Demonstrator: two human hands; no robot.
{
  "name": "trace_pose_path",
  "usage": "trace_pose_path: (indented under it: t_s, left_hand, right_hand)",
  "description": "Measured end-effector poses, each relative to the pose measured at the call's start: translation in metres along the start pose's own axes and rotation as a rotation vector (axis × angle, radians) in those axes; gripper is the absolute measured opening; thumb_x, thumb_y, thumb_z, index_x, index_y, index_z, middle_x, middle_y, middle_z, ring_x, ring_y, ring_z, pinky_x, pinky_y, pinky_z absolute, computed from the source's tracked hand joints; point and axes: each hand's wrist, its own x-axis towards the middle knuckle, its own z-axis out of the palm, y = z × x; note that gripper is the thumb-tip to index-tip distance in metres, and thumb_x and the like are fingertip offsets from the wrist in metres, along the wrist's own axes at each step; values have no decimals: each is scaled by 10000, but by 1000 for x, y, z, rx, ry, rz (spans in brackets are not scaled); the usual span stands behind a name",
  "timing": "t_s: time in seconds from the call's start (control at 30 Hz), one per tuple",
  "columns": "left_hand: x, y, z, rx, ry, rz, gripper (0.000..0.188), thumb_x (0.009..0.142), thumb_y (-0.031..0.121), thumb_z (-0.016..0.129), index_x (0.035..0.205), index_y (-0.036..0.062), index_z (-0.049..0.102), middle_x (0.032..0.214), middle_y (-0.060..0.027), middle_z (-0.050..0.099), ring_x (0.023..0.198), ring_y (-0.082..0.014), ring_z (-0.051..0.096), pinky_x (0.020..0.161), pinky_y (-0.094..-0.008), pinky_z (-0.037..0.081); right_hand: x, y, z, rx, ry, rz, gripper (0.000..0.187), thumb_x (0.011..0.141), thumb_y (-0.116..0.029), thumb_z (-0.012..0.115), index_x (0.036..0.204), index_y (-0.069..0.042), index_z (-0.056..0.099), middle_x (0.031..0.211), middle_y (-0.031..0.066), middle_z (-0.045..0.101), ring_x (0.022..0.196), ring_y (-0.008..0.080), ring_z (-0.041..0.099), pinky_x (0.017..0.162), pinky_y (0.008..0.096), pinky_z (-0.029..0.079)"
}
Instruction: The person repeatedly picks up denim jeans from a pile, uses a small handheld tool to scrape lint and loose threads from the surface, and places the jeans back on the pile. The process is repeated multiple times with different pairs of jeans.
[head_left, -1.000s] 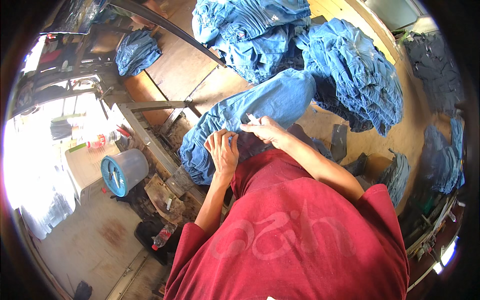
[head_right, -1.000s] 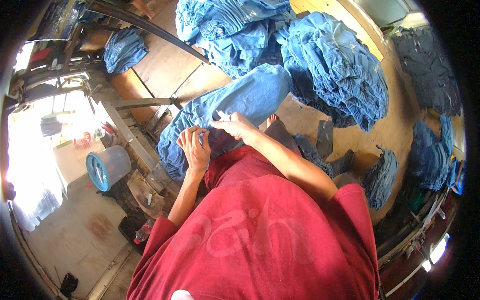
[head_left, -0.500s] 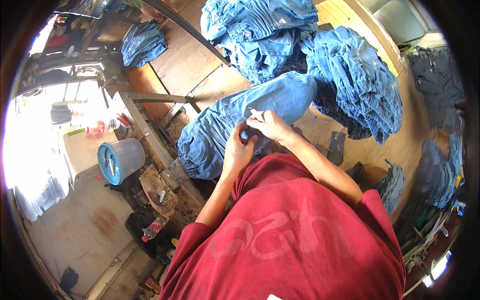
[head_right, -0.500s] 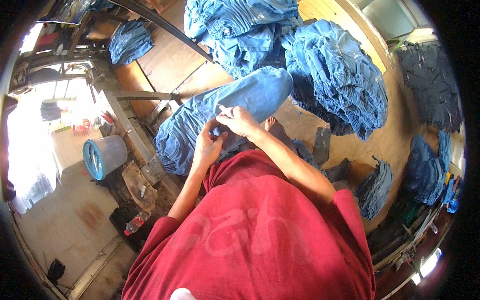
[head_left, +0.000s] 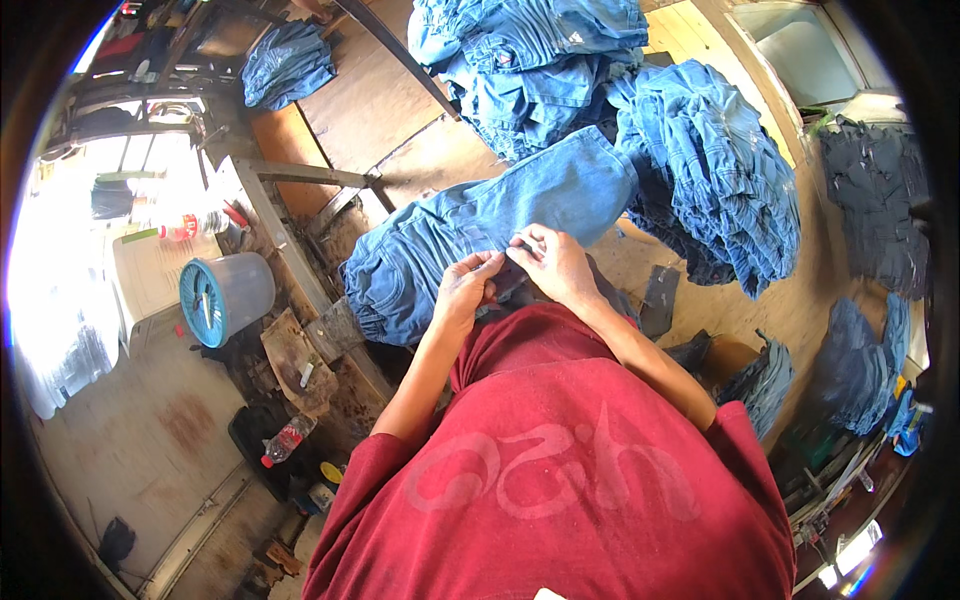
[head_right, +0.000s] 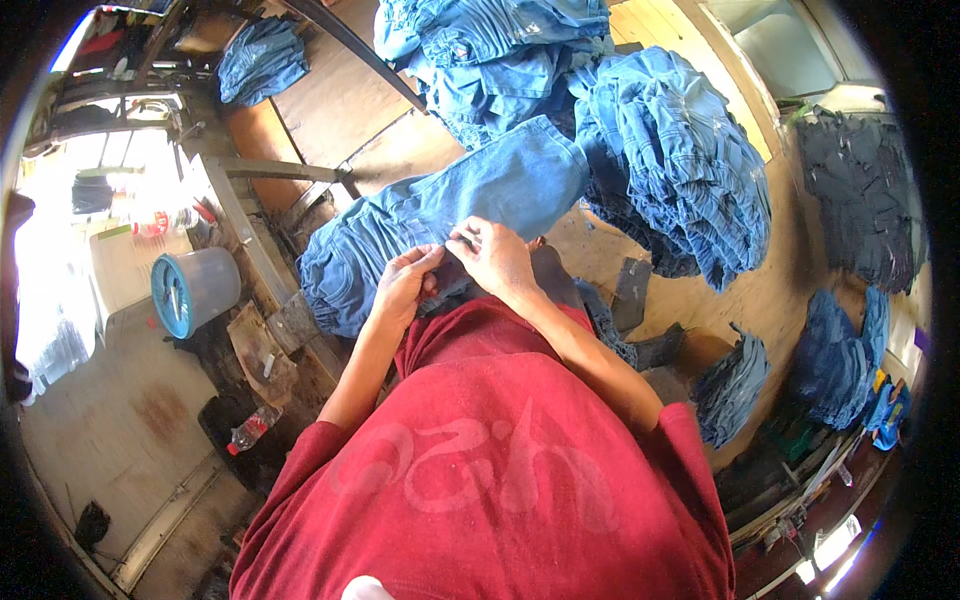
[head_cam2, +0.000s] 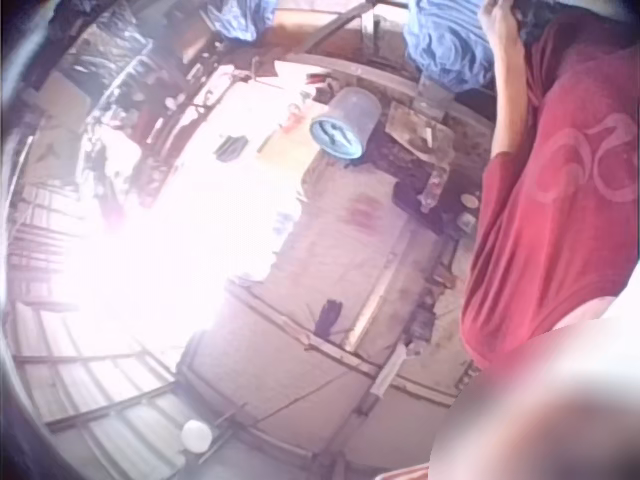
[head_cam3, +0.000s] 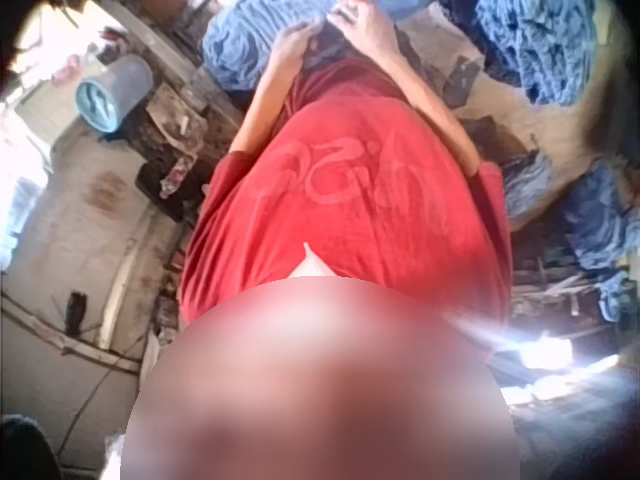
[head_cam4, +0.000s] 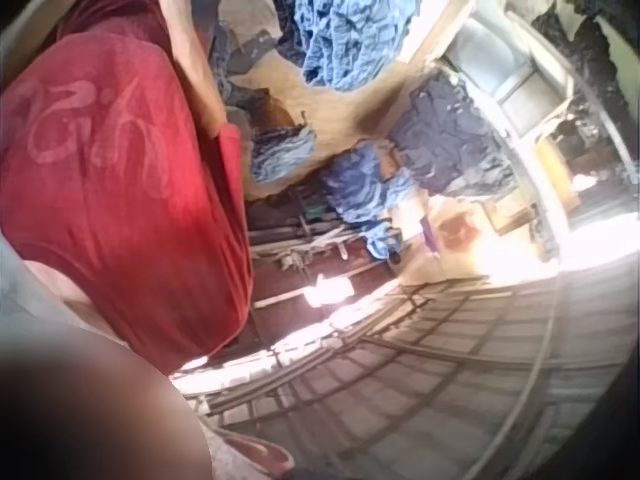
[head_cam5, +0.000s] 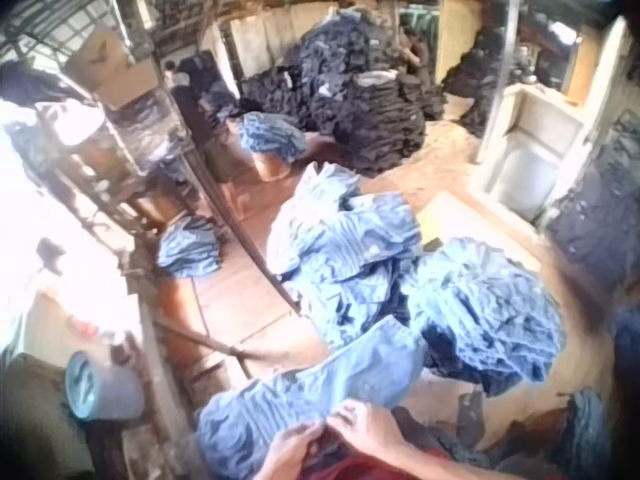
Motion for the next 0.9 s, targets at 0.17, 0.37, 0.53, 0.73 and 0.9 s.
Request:
trace_pose_path:
  t_s: [0.17, 0.37, 0.53, 0.73, 0.9]
  left_hand:
    - [0, -8, 8, 59, 48, 150, 187, 1052, 265, 736, 1057, 79, 717, 726, 51, 631, 537, -38, 492, 511, -234, 437]
    - [0, -23, 8, 58, 34, 245, 215, 1077, 279, 699, 1049, 66, 715, 766, 28, 664, 562, -25, 486, 536, -227, 439]
    - [3, -34, -4, -108, -72, 172, 220, 1086, 272, 680, 1040, 58, 706, 801, 8, 686, 549, -32, 440, 585, -249, 474]
    - [-7, -37, -11, -455, -125, -54, 157, 1096, 253, 662, 1092, 97, 671, 906, 23, 656, 597, -20, 441, 664, -266, 517]
    - [-8, -38, -9, -300, -124, 27, 166, 1099, 265, 664, 1090, 101, 639, 836, 59, 600, 564, -19, 434, 636, -273, 541]
  right_hand:
    - [-6, 5, 4, 33, -24, -8, 255, 975, -313, 761, 1037, -66, 760, 834, 140, 761, 767, 329, 743, 707, 423, 562]
    - [10, 21, 8, 266, -207, 0, 219, 1006, -258, 727, 1026, -41, 739, 811, 58, 706, 785, 131, 659, 727, 336, 525]
    - [7, 32, -1, 622, -317, 243, 194, 1051, -242, 704, 1056, -48, 714, 872, -54, 648, 797, 55, 565, 718, 252, 471]
    - [8, 43, 2, 890, -372, 477, 180, 1038, -227, 743, 1161, -116, 673, 840, -89, 574, 595, -17, 430, 496, 172, 303]
    - [4, 40, 6, 511, -259, 71, 178, 1025, -213, 746, 1131, -76, 705, 844, -55, 618, 658, 26, 520, 575, 221, 422]
